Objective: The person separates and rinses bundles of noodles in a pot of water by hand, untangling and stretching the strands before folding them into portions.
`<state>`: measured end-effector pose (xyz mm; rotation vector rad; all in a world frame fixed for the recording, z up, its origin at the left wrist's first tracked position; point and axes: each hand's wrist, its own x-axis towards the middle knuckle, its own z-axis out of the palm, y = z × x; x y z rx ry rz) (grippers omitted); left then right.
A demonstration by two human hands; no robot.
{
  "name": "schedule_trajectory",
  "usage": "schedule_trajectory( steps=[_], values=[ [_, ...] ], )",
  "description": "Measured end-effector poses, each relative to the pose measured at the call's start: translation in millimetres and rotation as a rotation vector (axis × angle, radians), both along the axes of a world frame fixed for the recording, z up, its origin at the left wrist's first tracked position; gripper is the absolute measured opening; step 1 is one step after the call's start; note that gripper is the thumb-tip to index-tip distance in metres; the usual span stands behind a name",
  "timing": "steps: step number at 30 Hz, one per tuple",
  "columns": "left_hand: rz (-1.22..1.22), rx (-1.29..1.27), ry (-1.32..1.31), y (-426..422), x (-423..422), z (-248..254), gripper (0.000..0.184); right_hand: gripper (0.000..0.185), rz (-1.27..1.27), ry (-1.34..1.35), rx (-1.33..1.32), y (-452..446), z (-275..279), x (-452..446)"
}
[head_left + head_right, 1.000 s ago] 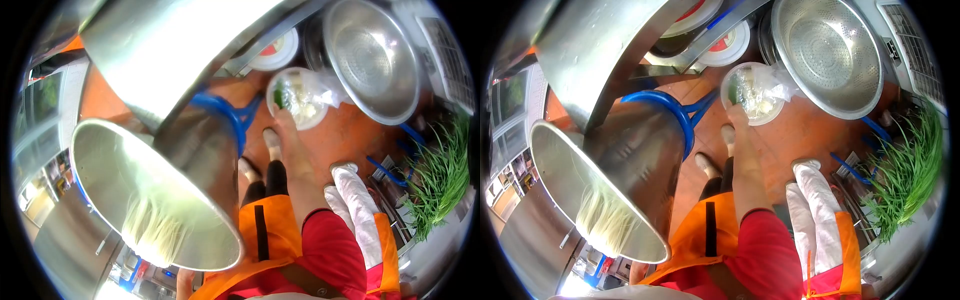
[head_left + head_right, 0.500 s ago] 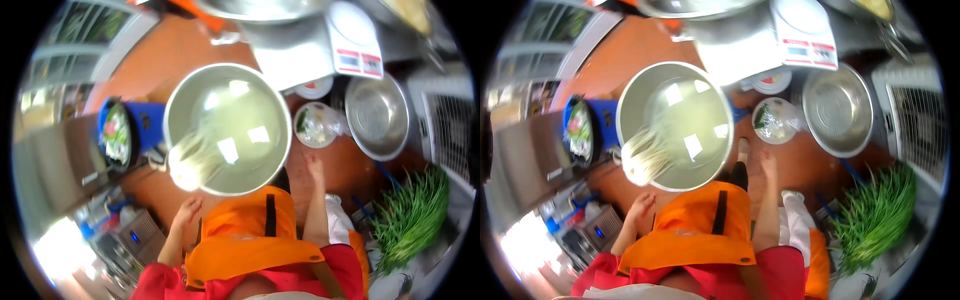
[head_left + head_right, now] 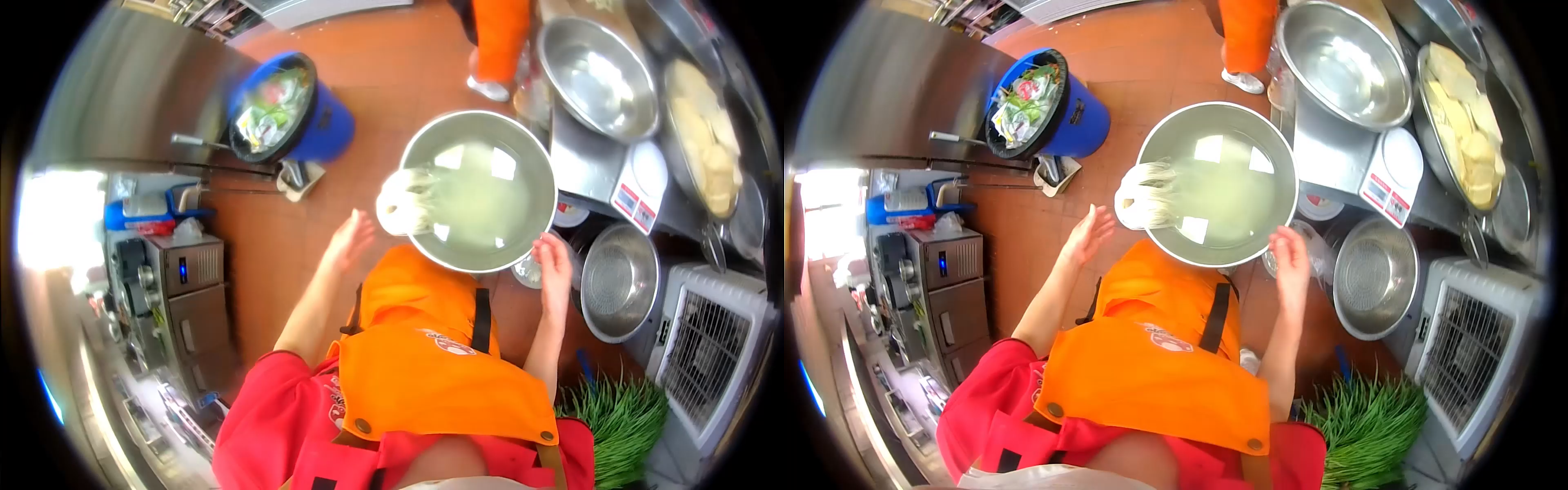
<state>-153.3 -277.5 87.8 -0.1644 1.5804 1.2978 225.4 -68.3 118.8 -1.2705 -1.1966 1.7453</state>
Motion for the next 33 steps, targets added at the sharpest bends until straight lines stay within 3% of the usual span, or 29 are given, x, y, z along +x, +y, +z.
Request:
schedule_trajectory(
  steps=[5,8,10,14,19,22,24,28,33],
  values=[
    [0.035,0.095,-0.151,31.5,-27.3,-71.6,0.08,0.02,0.455,-0.077,0.102,-34.3,20.5,-95.5],
    [-0.034,0.281,-0.281,61.0,-44.5,-102.2,0.087,0.018,0.576,-0.209,0.334,-58.9,35.1,-153.6],
    [-0.102,0.272,-0.371,78.3,-49.1,-88.2,0.085,0.017,0.63,-0.353,0.544,-65.0,48.1,-188.7],
    [-0.285,0.292,-0.547,83.6,-53.9,-84.7,0.082,0.017,0.678,-0.521,0.693,-71.1,36.7,-243.3],
    [-0.323,0.39,-0.677,63.8,-48.7,-56.8,0.075,0.015,0.817,-0.816,0.826,-79.1,15.8,-276.3],
    [-0.334,0.458,-0.719,51.0,-54.4,-41.8,0.069,0.018,0.841,-0.786,0.829,-79.9,5.7,-283.1],
    [-0.35,0.48,-0.706,42.6,-60.3,-27.7,0.063,0.02,0.797,-0.649,0.688,-75.2,-2.5,-280.3],
    [-0.412,0.488,-0.527,42.1,-64.4,13.8,0.045,0.026,0.657,-0.358,0.352,-65.1,20.5,-266.1],
    [-0.585,0.613,-0.277,70.1,-40.6,44.2,0.042,0.028,0.527,-0.18,0.1,-44.6,37.8,-239.4]
  ],
)
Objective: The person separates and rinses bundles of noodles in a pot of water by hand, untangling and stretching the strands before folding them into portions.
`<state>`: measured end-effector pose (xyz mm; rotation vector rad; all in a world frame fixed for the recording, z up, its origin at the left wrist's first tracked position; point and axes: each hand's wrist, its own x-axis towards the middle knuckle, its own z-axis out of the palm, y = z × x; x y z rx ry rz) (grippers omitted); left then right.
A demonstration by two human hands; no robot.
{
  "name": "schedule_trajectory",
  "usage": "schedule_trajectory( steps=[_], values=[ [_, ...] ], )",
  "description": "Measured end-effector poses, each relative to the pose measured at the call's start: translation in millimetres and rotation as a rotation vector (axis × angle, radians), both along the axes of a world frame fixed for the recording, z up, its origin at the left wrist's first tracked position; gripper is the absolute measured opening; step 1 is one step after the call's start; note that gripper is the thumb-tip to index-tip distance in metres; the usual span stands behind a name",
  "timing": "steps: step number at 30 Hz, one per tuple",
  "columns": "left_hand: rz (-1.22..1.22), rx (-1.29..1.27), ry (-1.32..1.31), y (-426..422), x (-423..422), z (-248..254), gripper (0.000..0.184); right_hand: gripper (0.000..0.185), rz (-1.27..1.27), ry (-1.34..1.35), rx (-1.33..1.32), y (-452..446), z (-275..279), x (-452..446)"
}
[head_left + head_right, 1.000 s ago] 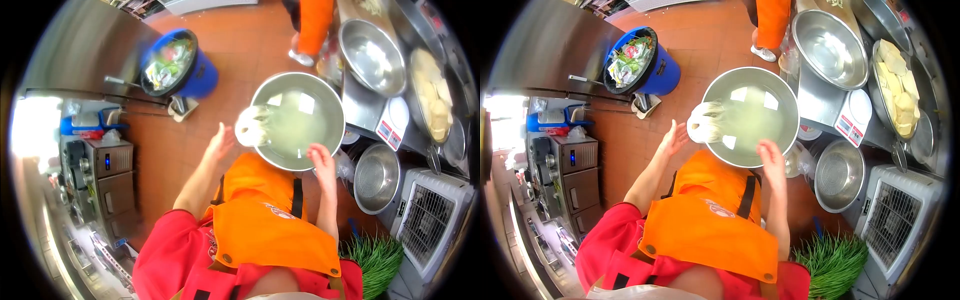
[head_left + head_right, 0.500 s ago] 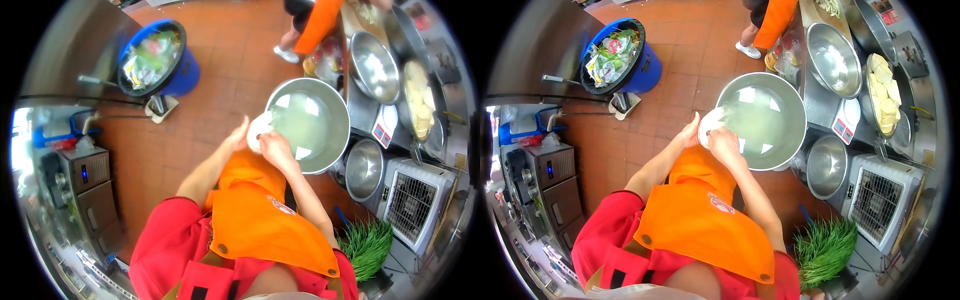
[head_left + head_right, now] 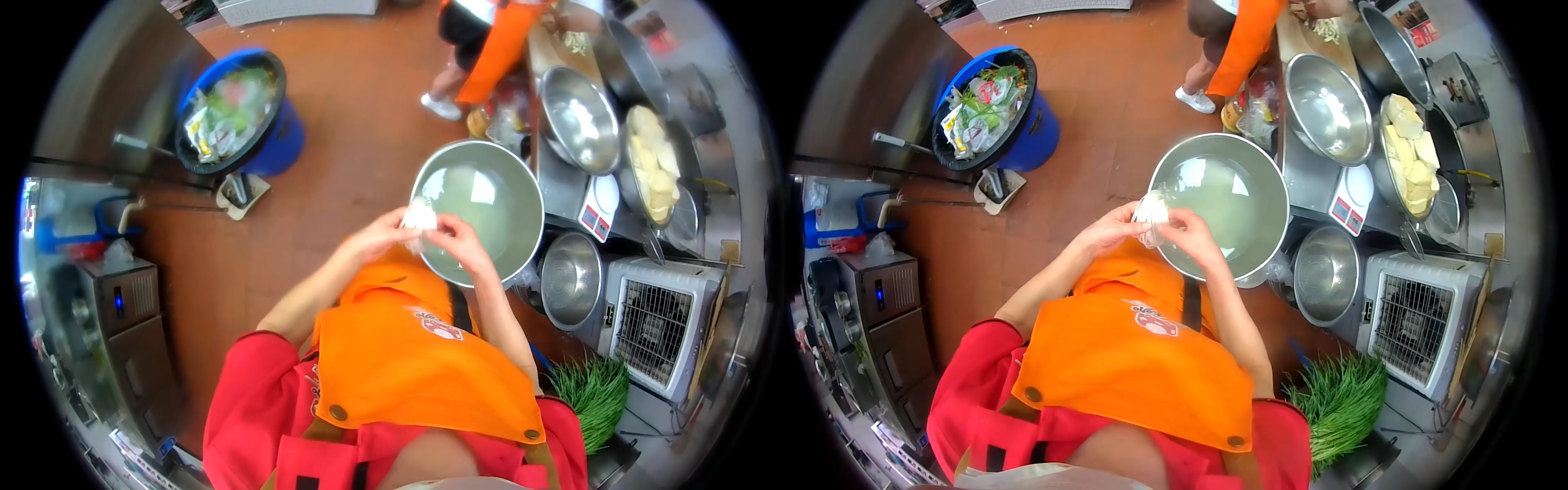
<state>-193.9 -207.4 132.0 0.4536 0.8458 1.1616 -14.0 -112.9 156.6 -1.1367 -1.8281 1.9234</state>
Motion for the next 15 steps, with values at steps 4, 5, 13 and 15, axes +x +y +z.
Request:
schedule_trajectory(
  steps=[4,5,13,15],
  values=[
    [-0.023,0.067,0.153,28.2,23.9,23.1,0.044,0.028,-0.128,0.093,-0.051,10.0,14.9,18.9],
    [-0.021,0.078,0.168,34.0,30.9,26.2,0.044,0.028,-0.147,0.1,-0.043,12.8,15.8,24.3],
    [-0.042,0.083,0.278,57.6,65.4,55.7,0.04,0.024,-0.286,0.159,-0.014,25.1,17.6,52.2],
    [-0.055,0.109,0.322,60.2,68.6,59.3,0.037,0.025,-0.291,0.2,-0.039,25.1,24.9,55.8]
  ],
)
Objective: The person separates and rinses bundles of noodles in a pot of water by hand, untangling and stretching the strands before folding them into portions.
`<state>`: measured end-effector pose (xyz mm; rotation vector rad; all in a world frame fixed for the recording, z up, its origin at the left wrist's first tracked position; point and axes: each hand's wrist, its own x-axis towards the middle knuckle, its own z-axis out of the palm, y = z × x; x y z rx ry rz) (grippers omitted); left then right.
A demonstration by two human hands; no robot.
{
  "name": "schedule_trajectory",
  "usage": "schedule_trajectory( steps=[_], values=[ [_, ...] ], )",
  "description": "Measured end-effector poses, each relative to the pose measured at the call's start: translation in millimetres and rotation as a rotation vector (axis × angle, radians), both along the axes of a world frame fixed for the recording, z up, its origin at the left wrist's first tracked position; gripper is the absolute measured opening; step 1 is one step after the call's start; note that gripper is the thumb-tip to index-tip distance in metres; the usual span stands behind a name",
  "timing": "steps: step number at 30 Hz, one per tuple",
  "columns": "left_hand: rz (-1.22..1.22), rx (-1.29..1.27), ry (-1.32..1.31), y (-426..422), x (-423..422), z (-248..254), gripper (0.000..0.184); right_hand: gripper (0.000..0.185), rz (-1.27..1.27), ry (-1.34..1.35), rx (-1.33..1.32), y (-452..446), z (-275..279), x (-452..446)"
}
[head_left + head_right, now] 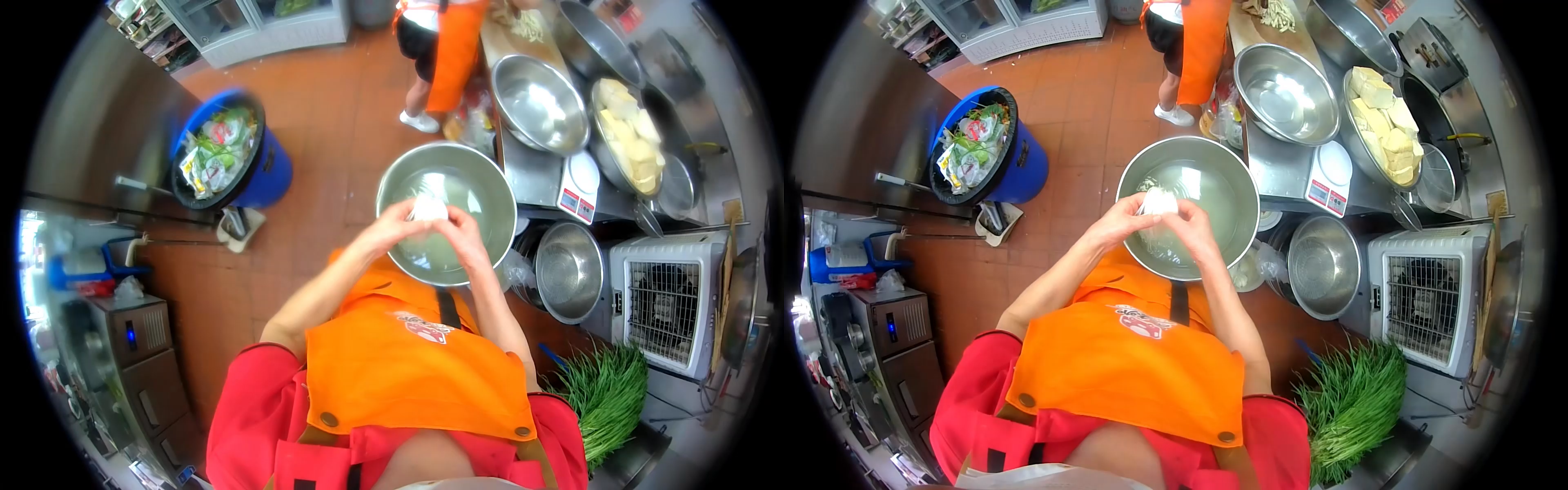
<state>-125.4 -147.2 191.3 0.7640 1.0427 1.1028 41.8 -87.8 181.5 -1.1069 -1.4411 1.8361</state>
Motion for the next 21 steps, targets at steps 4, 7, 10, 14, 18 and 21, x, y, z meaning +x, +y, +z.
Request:
schedule_trajectory(
  steps=[4,7,10,14,18,21],
  values=[
    [0.026,-0.039,0.07,4.9,5.7,6.0,0.034,0.029,-0.031,0.078,-0.005,0.0,-1.7,6.2],
    [0.055,-0.023,0.071,8.1,11.2,-1.7,0.035,0.039,-0.004,0.106,-0.016,1.0,2.8,12.1],
    [0.063,0.0,0.065,10.4,14.7,-10.2,0.037,0.032,-0.003,-0.007,0.116,1.7,2.5,13.1],
    [0.065,0.011,0.079,10.5,18.1,-10.8,0.036,0.029,0.039,-0.11,0.177,6.1,2.8,18.1],
    [0.071,0.011,0.048,9.7,19.8,-8.9,0.036,0.027,0.043,0.004,0.098,8.6,-7.3,20.2],
    [0.092,0.021,-0.012,8.6,20.9,-3.0,0.036,0.024,0.068,0.056,0.042,7.9,5.3,22.0]
  ],
)
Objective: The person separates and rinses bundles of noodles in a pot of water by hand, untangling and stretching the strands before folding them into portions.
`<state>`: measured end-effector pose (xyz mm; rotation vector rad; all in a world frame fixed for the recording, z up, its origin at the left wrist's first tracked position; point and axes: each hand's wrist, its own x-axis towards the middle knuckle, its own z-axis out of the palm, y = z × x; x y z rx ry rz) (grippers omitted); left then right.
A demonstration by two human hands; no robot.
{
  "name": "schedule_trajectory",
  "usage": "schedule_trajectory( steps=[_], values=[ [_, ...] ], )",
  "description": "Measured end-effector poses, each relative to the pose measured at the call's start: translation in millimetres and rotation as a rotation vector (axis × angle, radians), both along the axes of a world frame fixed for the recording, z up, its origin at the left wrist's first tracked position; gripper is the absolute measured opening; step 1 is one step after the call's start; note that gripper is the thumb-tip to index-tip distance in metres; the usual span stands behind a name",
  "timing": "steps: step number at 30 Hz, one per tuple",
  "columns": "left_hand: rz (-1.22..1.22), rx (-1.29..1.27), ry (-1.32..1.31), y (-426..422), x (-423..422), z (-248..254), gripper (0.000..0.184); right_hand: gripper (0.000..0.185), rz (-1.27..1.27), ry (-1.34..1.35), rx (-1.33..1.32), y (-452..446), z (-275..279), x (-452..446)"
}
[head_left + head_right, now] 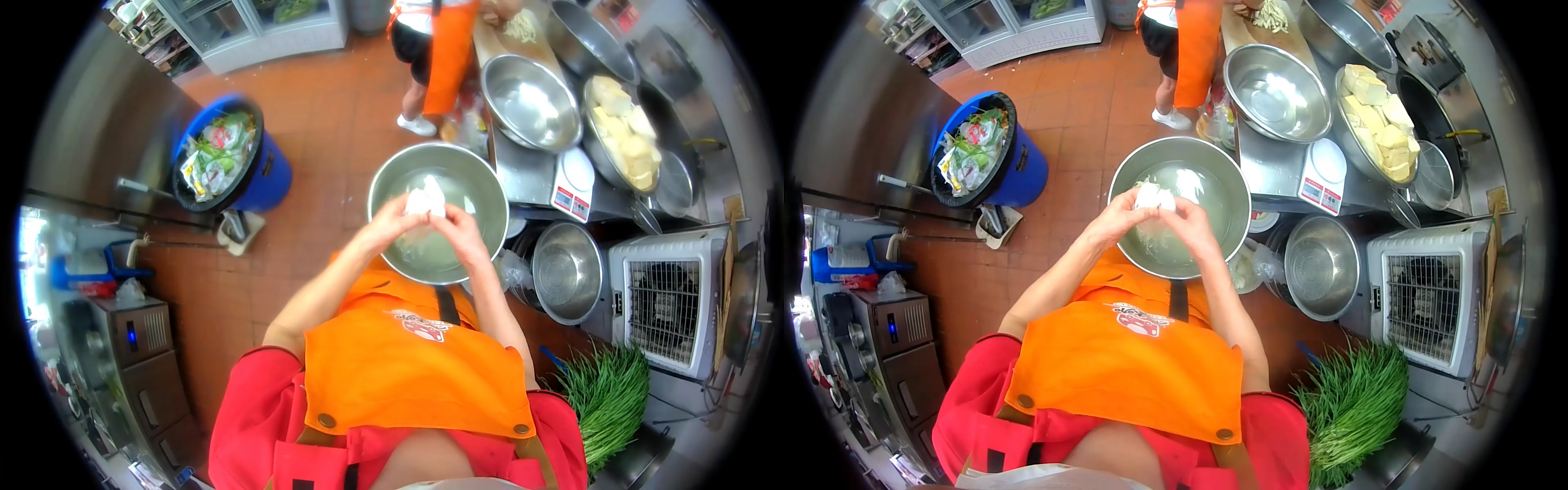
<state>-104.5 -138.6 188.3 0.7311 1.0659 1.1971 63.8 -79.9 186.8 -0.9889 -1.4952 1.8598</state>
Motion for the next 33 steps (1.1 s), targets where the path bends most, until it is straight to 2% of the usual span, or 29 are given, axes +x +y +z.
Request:
schedule_trajectory(
  steps=[6,10,11,14,16,18,23,27,31,33],
  values=[
    [0.048,0.009,-0.199,-5.9,-17.1,-2.8,0.037,0.017,-0.12,0.143,-0.187,8.5,-6.8,13.1],
    [0.174,-0.013,-0.29,-20.2,-43.7,-3.9,0.032,0.012,-0.24,0.355,-0.353,27.3,-23.9,45.9],
    [0.226,-0.017,-0.33,-25.7,-53.0,-6.2,0.032,0.01,-0.297,0.322,-0.379,32.4,-20.5,56.0],
    [0.355,-0.031,-0.397,-47.3,-80.3,-10.9,0.028,0.005,-0.409,0.264,-0.375,51.4,-24.0,98.5],
    [0.438,-0.036,-0.432,-64.0,-98.5,-28.6,0.023,0.003,-0.517,0.342,-0.336,71.0,-37.5,134.6],
    [0.508,-0.036,-0.51,-77.1,-109.1,-35.5,0.02,0.004,-0.644,0.379,-0.353,84.3,-27.8,159.1],
    [0.601,-0.089,-0.678,-91.3,-122.3,-64.4,0.017,0.007,-0.753,0.517,-0.348,109.6,-20.6,203.4],
    [0.594,-0.085,-0.749,-88.9,-124.9,-72.1,0.015,0.013,-0.862,0.86,-0.504,127.1,-26.7,233.6],
    [0.578,-0.069,-0.769,-88.6,-128.0,-77.2,0.014,0.022,-0.825,1.303,-0.604,142.2,-56.3,279.3],
    [0.585,-0.054,-0.785,-89.2,-128.2,-77.9,0.015,0.021,-0.899,1.215,-0.551,147.3,-59.1,286.2]
  ],
)
